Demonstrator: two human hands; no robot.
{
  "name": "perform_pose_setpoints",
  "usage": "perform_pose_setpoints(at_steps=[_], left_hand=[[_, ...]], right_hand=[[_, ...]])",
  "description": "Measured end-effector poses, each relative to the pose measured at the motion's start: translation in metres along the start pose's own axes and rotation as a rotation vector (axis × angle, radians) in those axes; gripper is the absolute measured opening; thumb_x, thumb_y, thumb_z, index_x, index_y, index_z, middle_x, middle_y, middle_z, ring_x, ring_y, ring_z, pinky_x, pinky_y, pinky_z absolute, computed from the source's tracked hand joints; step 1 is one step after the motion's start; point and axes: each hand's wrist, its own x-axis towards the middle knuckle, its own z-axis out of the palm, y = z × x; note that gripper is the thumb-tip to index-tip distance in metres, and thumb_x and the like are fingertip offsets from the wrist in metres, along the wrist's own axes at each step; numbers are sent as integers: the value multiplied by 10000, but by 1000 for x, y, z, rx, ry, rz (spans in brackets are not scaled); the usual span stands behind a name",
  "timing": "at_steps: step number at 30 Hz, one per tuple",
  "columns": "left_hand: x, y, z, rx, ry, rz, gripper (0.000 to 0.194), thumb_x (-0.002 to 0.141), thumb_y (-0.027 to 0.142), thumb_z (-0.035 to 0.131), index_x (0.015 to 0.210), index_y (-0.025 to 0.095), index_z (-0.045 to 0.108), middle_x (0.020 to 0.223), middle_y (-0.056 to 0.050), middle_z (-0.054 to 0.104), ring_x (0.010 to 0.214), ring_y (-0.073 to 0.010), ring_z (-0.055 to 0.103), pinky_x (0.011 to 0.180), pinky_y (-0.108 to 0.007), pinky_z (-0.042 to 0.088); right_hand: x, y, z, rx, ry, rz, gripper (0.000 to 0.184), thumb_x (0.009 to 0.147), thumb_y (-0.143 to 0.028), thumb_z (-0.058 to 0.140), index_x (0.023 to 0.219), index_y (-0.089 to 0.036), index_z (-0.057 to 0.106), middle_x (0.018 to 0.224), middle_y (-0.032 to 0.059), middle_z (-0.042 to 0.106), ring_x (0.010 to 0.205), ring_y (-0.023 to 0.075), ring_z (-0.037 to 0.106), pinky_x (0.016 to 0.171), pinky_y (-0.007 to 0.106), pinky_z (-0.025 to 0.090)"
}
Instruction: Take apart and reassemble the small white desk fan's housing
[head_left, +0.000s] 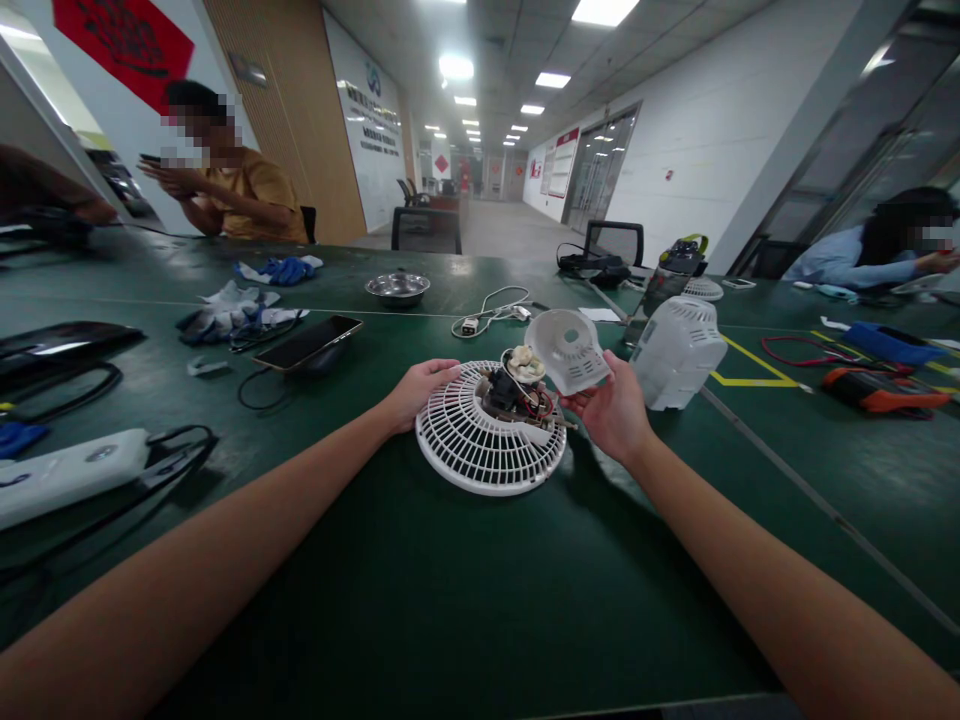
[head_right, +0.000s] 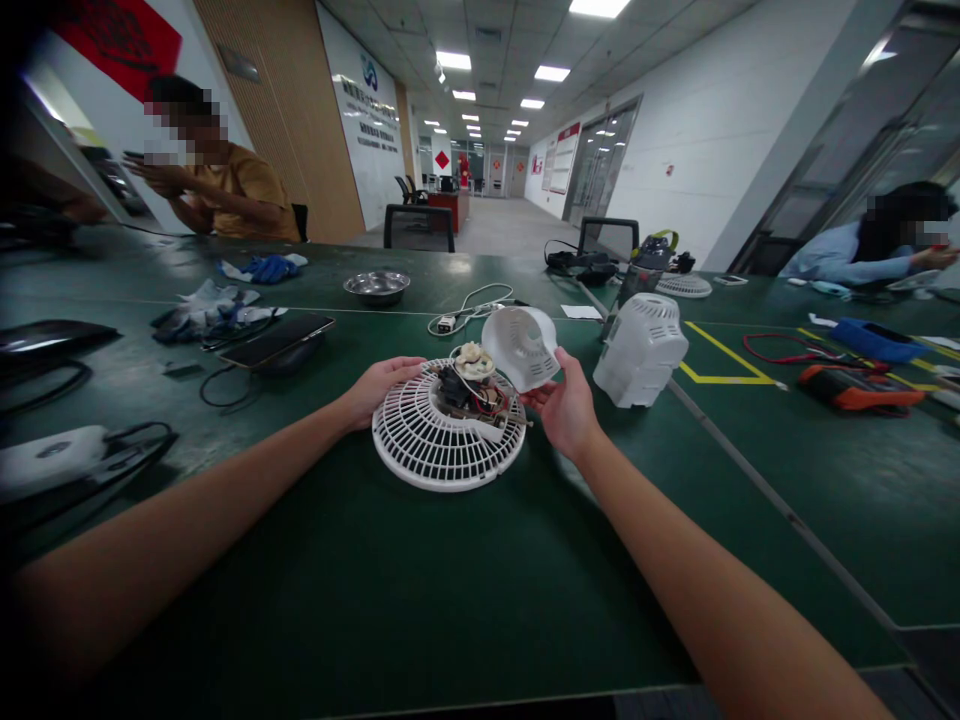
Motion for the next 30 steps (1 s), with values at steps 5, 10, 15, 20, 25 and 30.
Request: perform_pose_setpoints(at_steps=[5,10,15,20,25,30], left_hand=[[0,0,-1,6,-6,1,335,846,132,735,1171,107,656,990,-136,750,792,-199,748,717,-310,625],[0,0,-1,5,-3,-5,327,853,145,733,1169,115,658,974,-128,750,793,-197,746,728,-319,625],[-3,2,1,19,4,-6,341,847,138,738,1177,109,654,974,-131,750,800,-204,746,719,-316,623],[-2,1,0,22,-3,8,323,861,139,720,1176,109,654,992,-136,748,791,-197,743,722,-316,620],[3,-4,-3,19,-10,18,321,855,153,730,1166,115,658,989,-132,749,788,-193,742,738,-325,618],[4,-5,-5,14,-9,12,348,842,159,747,1175,116,657,990,-132,750,799,-197,745,745,-322,618]], right_hand=[[-5,2,3,-5,-34,-101,332,815,-550,637,1006,-279,651,908,5,710,810,200,626,661,317,503],[-4,7,0,-31,-51,-145,345,800,-534,671,1053,-312,595,977,-8,699,836,207,631,671,330,501],[-6,8,1,-51,-73,-173,387,800,-485,698,1120,-321,556,998,-13,676,822,191,633,665,317,510],[-8,8,2,-48,-87,-189,403,792,-428,721,1144,-327,553,991,-24,644,774,160,610,641,296,518],[-6,11,2,-71,-97,-212,389,793,-417,723,1135,-331,558,1056,-14,623,785,159,594,632,304,533],[-8,12,2,-219,-144,-302,469,801,-447,727,1208,-359,512,1112,9,629,886,214,617,706,387,573]])
